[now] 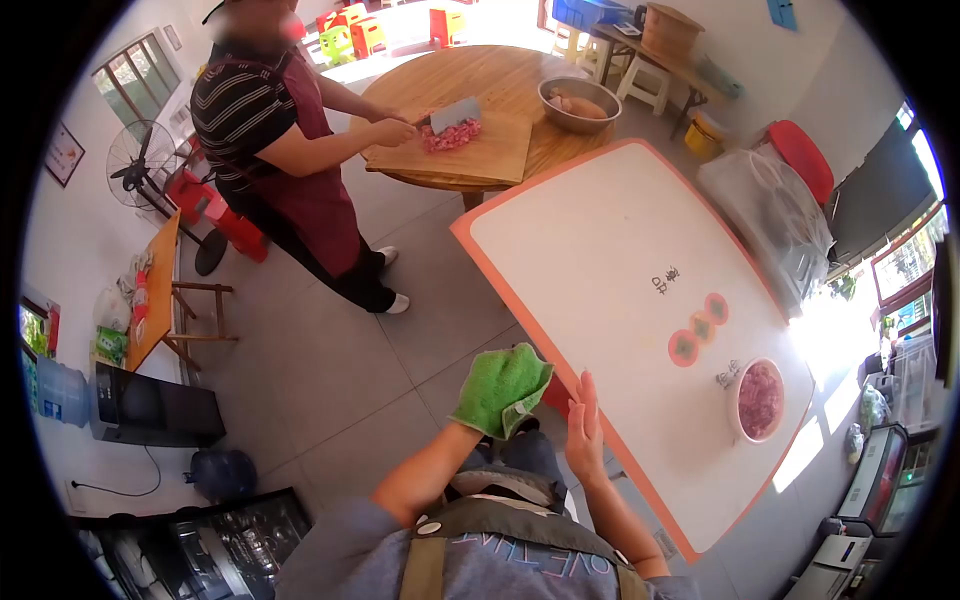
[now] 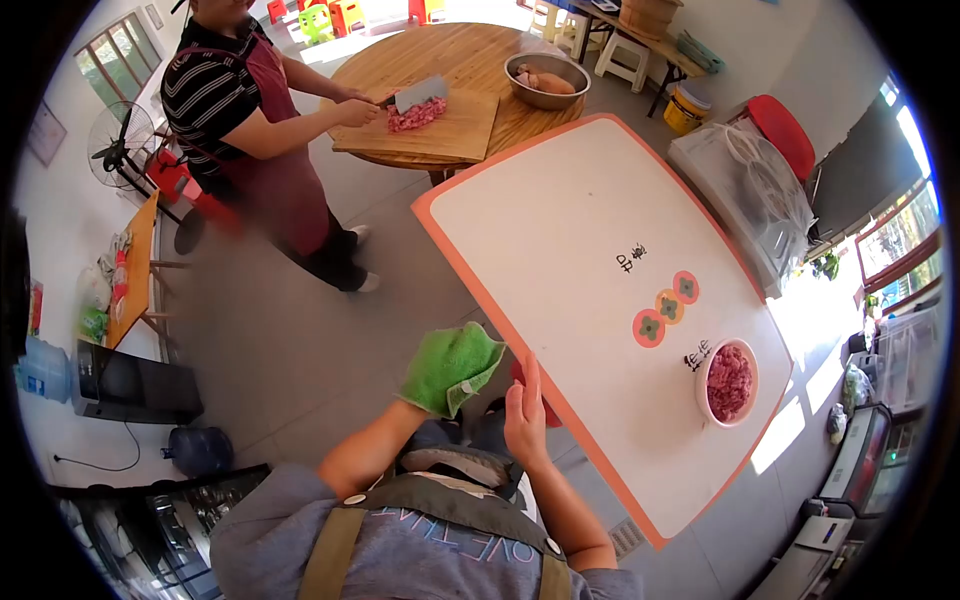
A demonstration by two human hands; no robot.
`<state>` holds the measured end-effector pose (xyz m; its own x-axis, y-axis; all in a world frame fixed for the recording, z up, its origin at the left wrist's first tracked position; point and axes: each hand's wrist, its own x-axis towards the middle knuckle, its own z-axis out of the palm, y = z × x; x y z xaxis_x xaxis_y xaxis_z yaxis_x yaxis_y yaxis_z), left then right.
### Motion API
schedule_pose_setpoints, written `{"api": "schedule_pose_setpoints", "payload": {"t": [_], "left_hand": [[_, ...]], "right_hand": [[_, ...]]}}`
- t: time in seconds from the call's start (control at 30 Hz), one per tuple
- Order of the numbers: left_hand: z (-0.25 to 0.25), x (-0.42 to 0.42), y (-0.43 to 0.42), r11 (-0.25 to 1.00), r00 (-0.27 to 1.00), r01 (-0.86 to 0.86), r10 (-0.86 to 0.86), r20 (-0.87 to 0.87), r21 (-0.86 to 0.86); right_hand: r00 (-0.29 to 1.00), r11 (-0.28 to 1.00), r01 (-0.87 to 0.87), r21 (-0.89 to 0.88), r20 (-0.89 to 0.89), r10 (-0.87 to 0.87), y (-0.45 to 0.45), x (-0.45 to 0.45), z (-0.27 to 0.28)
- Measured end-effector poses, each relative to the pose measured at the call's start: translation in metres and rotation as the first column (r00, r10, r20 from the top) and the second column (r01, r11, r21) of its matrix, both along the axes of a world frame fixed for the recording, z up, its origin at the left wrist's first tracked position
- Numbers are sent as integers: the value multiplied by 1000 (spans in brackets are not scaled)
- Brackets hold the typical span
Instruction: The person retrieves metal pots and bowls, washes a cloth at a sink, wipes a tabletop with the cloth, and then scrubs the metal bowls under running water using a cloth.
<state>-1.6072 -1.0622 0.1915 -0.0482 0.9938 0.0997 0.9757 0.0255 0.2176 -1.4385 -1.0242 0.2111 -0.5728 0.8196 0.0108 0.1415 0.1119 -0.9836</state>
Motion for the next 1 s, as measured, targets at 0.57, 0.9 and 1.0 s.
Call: {"api": "schedule_pose_setpoints", "payload": {"t": [0.57, 0.9, 1.0], "left_hand": [[-59, -75, 85, 860, 652, -478, 212, 728, 177], [-76, -212, 179, 808, 806, -574, 586, 79, -132], [-163, -216, 223, 879, 881, -474, 472, -36, -56]], "right_hand": [[999, 1000, -2, -15, -43, 1, 191, -113, -23], [984, 944, 157, -292, 126, -125, 180, -30, -94], [940, 916, 304, -262, 240, -243, 165, -2, -122]]}}
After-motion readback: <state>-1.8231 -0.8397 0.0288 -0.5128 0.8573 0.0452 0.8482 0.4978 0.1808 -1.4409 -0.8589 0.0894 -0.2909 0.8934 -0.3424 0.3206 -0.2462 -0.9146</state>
